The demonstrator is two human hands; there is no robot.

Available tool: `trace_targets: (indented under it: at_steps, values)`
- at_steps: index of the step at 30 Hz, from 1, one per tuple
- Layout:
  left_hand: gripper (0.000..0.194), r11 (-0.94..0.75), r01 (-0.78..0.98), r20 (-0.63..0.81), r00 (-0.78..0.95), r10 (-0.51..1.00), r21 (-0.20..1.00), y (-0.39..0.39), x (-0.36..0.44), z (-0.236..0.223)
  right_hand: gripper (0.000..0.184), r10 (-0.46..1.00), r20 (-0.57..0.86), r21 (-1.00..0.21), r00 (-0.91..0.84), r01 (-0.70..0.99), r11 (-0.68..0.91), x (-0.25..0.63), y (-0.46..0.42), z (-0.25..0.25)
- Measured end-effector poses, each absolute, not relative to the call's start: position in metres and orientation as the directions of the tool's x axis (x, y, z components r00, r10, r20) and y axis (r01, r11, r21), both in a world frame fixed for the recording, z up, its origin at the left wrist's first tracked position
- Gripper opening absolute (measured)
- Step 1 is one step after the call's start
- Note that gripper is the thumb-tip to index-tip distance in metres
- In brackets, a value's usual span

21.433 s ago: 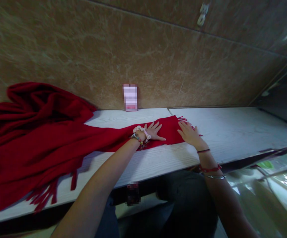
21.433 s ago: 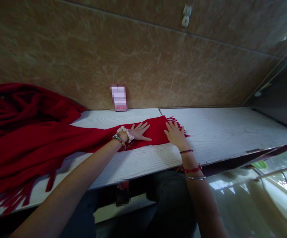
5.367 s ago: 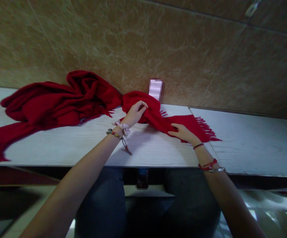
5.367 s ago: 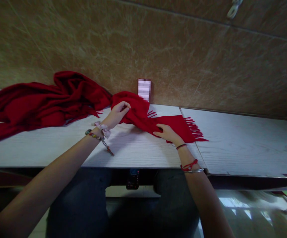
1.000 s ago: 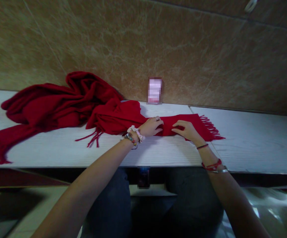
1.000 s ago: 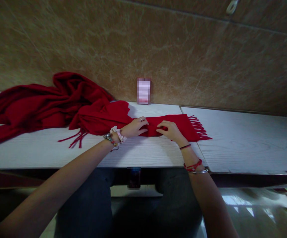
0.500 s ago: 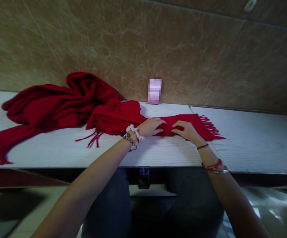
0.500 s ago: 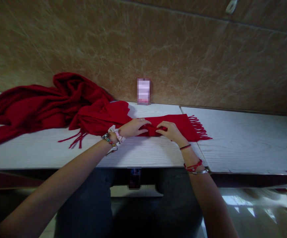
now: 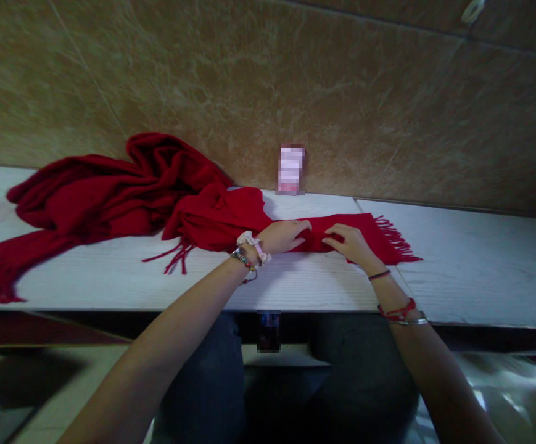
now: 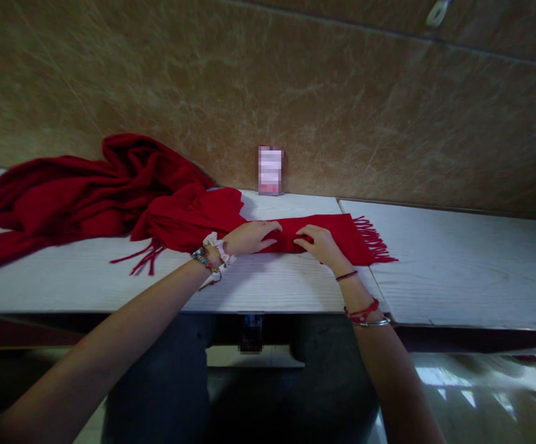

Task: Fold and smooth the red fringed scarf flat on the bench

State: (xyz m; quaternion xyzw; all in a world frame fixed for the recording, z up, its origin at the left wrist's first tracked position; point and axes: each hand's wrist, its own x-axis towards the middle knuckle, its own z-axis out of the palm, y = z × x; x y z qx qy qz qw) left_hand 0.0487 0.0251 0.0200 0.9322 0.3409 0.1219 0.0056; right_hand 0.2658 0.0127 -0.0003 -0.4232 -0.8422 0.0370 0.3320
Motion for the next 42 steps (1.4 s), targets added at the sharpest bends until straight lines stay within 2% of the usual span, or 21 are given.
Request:
trace_targets:
  at_steps: [5, 8, 13, 19, 23, 29, 32, 35, 37, 42]
  values:
    - [0.02, -0.742, 0.669, 0.35, 0.706, 0.615, -0.044, 0.028, 0.045, 0.024, 0.005, 0.73, 0.579, -0.318, -0.362, 0.725, 0.611, 0.266, 0.013, 0.0]
    - [0.017, -0.763, 0.642, 0.342, 0.735, 0.585, -0.076, 0.027, 0.047, 0.022, 0.005, 0.723, 0.586, -0.329, -0.366, 0.708, 0.625, 0.267, 0.013, 0.0]
    - [0.021, -0.789, 0.613, 0.234, 0.773, 0.59, -0.034, 0.024, 0.053, 0.017, 0.005, 0.716, 0.577, -0.352, -0.394, 0.67, 0.653, 0.267, 0.013, 0.0]
    - [0.02, -0.783, 0.619, 0.254, 0.748, 0.613, 0.065, 0.029, 0.049, 0.019, 0.011, 0.723, 0.527, -0.344, -0.447, 0.666, 0.662, 0.264, 0.012, -0.002]
    - [0.016, -0.771, 0.633, 0.247, 0.738, 0.628, 0.071, 0.029, 0.05, 0.018, 0.003, 0.728, 0.527, -0.333, -0.439, 0.682, 0.652, 0.263, 0.011, -0.001]
    - [0.04, -0.751, 0.641, 0.162, 0.733, 0.66, 0.158, 0.028, 0.05, 0.014, 0.011, 0.72, 0.485, -0.28, -0.496, 0.692, 0.665, 0.262, 0.01, 0.0]
    - [0.034, -0.769, 0.621, 0.162, 0.752, 0.639, 0.149, 0.03, 0.048, 0.016, 0.011, 0.718, 0.473, -0.272, -0.51, 0.691, 0.67, 0.261, 0.007, 0.001]
    - [0.024, -0.78, 0.617, 0.222, 0.749, 0.624, 0.11, 0.031, 0.048, 0.018, 0.006, 0.696, 0.524, -0.279, -0.491, 0.673, 0.685, 0.26, 0.005, 0.002]
    - [0.019, -0.776, 0.624, 0.234, 0.745, 0.625, 0.085, 0.03, 0.048, 0.019, 0.009, 0.674, 0.559, -0.276, -0.484, 0.657, 0.701, 0.26, 0.003, 0.004]
    - [0.016, -0.803, 0.592, 0.223, 0.775, 0.591, 0.068, 0.03, 0.049, 0.019, 0.002, 0.669, 0.565, -0.256, -0.483, 0.669, 0.698, 0.258, 0.002, 0.006]
